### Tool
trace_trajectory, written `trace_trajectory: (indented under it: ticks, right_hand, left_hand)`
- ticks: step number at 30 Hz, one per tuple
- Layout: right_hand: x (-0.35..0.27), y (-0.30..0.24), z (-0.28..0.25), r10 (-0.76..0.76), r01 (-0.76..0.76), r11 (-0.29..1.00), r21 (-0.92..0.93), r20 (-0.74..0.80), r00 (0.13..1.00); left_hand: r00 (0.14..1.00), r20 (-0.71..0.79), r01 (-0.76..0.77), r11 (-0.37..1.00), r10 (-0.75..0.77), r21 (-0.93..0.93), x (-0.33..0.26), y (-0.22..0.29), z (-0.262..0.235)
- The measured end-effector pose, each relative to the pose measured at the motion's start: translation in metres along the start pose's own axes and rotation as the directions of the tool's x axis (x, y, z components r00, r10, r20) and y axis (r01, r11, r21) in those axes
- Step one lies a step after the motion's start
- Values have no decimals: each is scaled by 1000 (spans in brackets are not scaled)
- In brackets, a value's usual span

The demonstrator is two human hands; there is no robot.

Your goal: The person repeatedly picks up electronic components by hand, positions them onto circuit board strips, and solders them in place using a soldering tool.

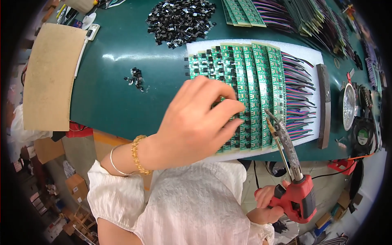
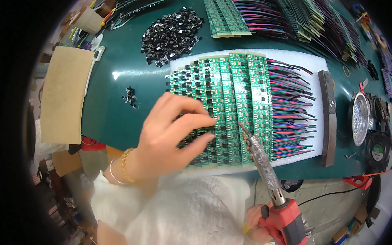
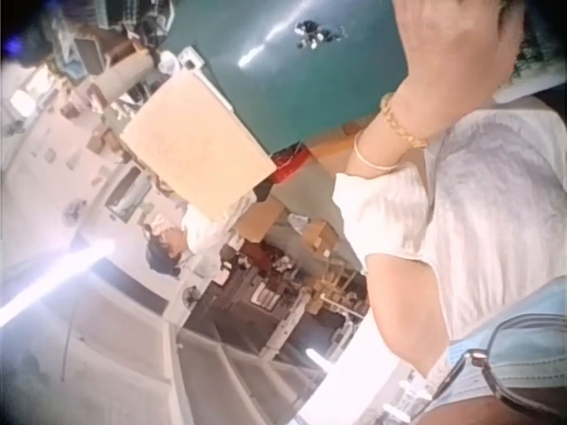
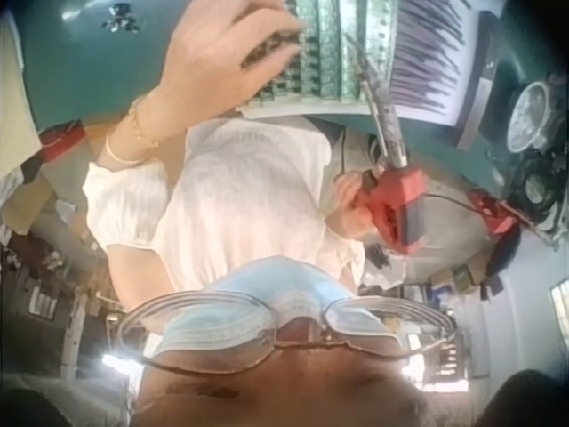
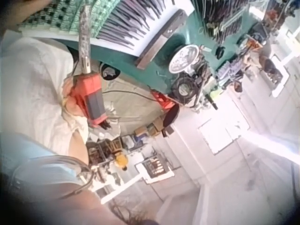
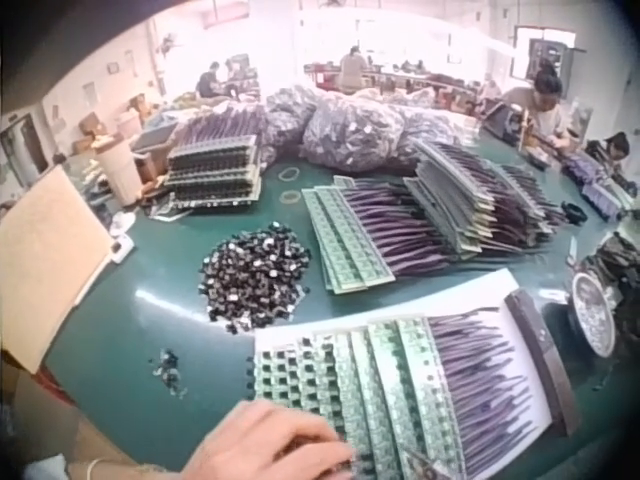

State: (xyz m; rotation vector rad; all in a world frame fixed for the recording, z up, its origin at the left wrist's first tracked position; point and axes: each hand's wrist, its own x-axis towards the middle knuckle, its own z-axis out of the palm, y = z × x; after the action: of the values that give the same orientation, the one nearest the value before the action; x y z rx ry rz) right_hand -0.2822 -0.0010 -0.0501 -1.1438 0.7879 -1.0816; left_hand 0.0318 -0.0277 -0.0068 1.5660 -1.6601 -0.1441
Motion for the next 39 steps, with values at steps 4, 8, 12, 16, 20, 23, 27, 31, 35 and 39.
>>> trace_trajectory:
  ticks: [4,8,12,16,20,23,27,31,35,39]
  right_hand:
    - [-6,0,-9,9,-9,1000,12,47,999]
    - [9,-8,-12,51,-50,999,-10,290,956]
    - [2,-4,-17,99,-99,995,-16,309,946]
    - [6,-5,-12,128,-140,990,28,257,958]
    - [-1,-1,-14,142,-154,987,42,197,970]
    - [4,-6,-8,147,-153,988,17,202,968]
    - [0,-4,-15,147,-155,988,18,217,965]
    - [0,1,-21,92,-110,993,50,275,957]
    - [-1,1,-24,60,-76,996,43,297,953]
    - [-4,0,-25,61,-75,996,41,270,961]
  left_hand:
    - [999,47,-3,1000,2,0,7,-1,10]
    - [998,66,-3,1000,1,28,7,-2,10]
    - [998,65,-21,999,19,27,8,-2,13]
    - [997,74,-34,998,30,49,9,-2,14]
    - [997,65,-45,998,41,53,8,-4,12]
    - [997,69,-47,997,43,54,9,-3,13]
    - [997,65,-43,998,39,55,8,-3,13]
    - [997,65,-46,997,42,58,8,-4,14]
    - [998,60,-39,997,35,64,7,-4,14]
    - [997,62,-43,998,39,54,9,-3,14]
